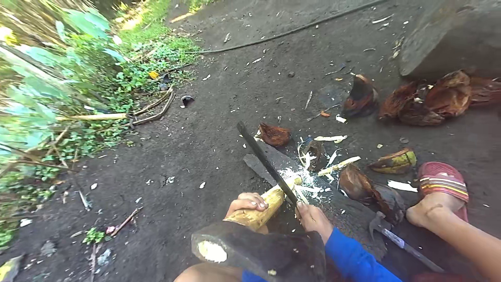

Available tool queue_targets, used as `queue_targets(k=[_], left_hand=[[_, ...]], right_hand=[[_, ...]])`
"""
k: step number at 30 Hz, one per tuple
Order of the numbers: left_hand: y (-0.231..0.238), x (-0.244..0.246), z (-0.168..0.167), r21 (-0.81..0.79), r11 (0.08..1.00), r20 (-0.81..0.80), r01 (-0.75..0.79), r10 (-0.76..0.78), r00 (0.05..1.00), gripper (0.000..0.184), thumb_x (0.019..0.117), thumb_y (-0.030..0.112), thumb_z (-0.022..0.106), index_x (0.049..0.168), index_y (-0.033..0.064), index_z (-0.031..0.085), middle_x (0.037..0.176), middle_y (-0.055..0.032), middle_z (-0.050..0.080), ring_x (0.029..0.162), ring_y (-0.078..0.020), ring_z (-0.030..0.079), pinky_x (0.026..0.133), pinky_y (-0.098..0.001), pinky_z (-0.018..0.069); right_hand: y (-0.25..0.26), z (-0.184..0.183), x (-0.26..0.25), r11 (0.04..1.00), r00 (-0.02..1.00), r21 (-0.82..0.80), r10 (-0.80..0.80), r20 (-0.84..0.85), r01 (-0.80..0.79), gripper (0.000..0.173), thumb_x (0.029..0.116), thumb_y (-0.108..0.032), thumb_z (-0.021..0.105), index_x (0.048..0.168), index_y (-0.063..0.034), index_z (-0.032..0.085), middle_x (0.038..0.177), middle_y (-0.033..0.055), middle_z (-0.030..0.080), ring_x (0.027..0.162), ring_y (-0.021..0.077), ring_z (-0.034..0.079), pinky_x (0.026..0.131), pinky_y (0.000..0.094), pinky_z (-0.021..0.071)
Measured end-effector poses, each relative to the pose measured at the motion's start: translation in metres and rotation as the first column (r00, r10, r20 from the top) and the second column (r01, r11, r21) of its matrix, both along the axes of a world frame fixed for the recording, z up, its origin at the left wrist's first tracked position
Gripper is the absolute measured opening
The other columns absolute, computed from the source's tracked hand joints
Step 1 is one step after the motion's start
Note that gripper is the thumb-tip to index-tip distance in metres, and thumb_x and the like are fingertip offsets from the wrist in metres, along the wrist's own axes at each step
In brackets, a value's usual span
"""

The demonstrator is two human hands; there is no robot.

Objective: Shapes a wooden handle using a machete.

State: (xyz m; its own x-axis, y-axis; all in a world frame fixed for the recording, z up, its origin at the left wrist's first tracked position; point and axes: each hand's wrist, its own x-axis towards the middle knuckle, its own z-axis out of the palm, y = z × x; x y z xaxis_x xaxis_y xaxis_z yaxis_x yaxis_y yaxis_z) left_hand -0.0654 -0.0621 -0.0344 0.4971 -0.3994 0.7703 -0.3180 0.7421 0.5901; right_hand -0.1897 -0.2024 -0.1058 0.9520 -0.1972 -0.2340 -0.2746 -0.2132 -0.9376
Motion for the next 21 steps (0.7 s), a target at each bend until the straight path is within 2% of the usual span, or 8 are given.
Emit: queue_targets(k=[3,8,9,10,12,17,19,21], left_hand=[[-0.014,-0.001,0.006,-0.037,0.999,-0.068,-0.016,0.013,0.998,0.028,0.1029,0.027,0.055,0.109,0.0057,0.072,0.095,-0.0045,0.074,0.086,-0.0144,0.072,0.080,-0.0285,0.0592],[-0.028,0.007,0.013,-0.054,0.996,-0.009,-0.066,0.066,0.998,0.020,0.0983,0.030,0.066,0.106,0.0114,0.069,0.095,-0.0045,0.075,0.086,-0.0167,0.074,0.080,-0.0306,0.0617],[-0.033,0.001,0.020,-0.064,0.989,-0.049,-0.131,0.128,0.991,0.021,0.0967,0.032,0.069,0.101,0.0121,0.068,0.091,-0.0041,0.075,0.082,-0.0164,0.075,0.076,-0.0297,0.0622],[-0.039,-0.005,0.027,-0.073,0.977,-0.090,-0.202,0.195,0.977,0.022,0.0957,0.035,0.069,0.098,0.0126,0.069,0.089,-0.0022,0.075,0.080,-0.0141,0.075,0.074,-0.0275,0.0615],[-0.051,-0.011,0.022,-0.144,0.926,-0.146,-0.350,0.330,0.933,0.026,0.0936,0.037,0.071,0.097,0.0114,0.071,0.087,0.0002,0.074,0.077,-0.0113,0.072,0.072,-0.0255,0.0606],[-0.055,0.000,0.001,-0.227,0.863,-0.103,-0.452,0.440,0.892,0.044,0.0947,0.052,0.065,0.104,0.0089,0.067,0.089,-0.0005,0.071,0.077,-0.0111,0.070,0.071,-0.0252,0.0595],[-0.057,0.005,0.005,-0.210,0.853,-0.097,-0.478,0.469,0.878,0.051,0.0953,0.061,0.058,0.107,0.0128,0.070,0.091,0.0022,0.071,0.076,-0.0099,0.069,0.069,-0.0248,0.0593],[-0.058,0.006,0.009,-0.203,0.822,-0.114,-0.532,0.519,0.847,0.054,0.0925,0.066,0.058,0.105,0.0152,0.070,0.088,0.0040,0.072,0.072,-0.0087,0.069,0.065,-0.0238,0.0592]], right_hand=[[-0.005,0.013,0.002,1.000,1.000,-0.003,-0.012,0.010,0.012,0.070,0.1076,-0.055,0.014,0.087,-0.0092,0.062,0.069,0.0045,0.056,0.067,0.0205,0.059,0.065,0.0459,0.0499],[-0.007,0.054,-0.001,0.988,0.969,-0.062,-0.128,0.211,0.144,0.064,0.1091,-0.053,0.019,0.088,-0.0112,0.062,0.065,-0.0007,0.054,0.061,0.0108,0.057,0.057,0.0333,0.0481],[-0.012,0.088,-0.007,0.988,0.985,-0.109,-0.098,0.141,0.114,0.058,0.1123,-0.037,0.023,0.098,-0.0006,0.066,0.076,0.0114,0.062,0.071,0.0182,0.062,0.067,0.0341,0.0509],[-0.023,0.145,-0.012,0.998,0.998,-0.067,0.001,-0.067,-0.006,0.047,0.1141,-0.017,0.027,0.120,0.0147,0.062,0.103,0.0309,0.066,0.095,0.0311,0.063,0.088,0.0381,0.0488],[-0.038,0.224,-0.001,0.982,0.868,0.039,0.181,-0.462,-0.184,0.041,0.1117,0.001,0.025,0.144,0.0206,0.040,0.146,0.0372,0.049,0.132,0.0321,0.050,0.110,0.0310,0.0350],[-0.038,0.235,0.004,0.993,0.847,0.058,0.119,-0.517,-0.104,0.037,0.1113,0.002,0.019,0.130,0.0227,0.044,0.106,0.0287,0.055,0.090,0.0171,0.047,0.084,0.0228,0.0389],[-0.032,0.188,-0.004,0.999,0.969,0.040,0.024,-0.244,-0.015,0.042,0.1131,-0.007,0.019,0.112,0.0180,0.053,0.082,0.0161,0.049,0.073,0.0123,0.043,0.073,0.0220,0.0398],[-0.013,0.082,0.004,0.983,0.963,0.072,-0.178,0.204,0.167,0.056,0.1124,-0.036,0.020,0.087,-0.0035,0.059,0.062,-0.0032,0.043,0.053,0.0036,0.041,0.052,0.0223,0.0401]])
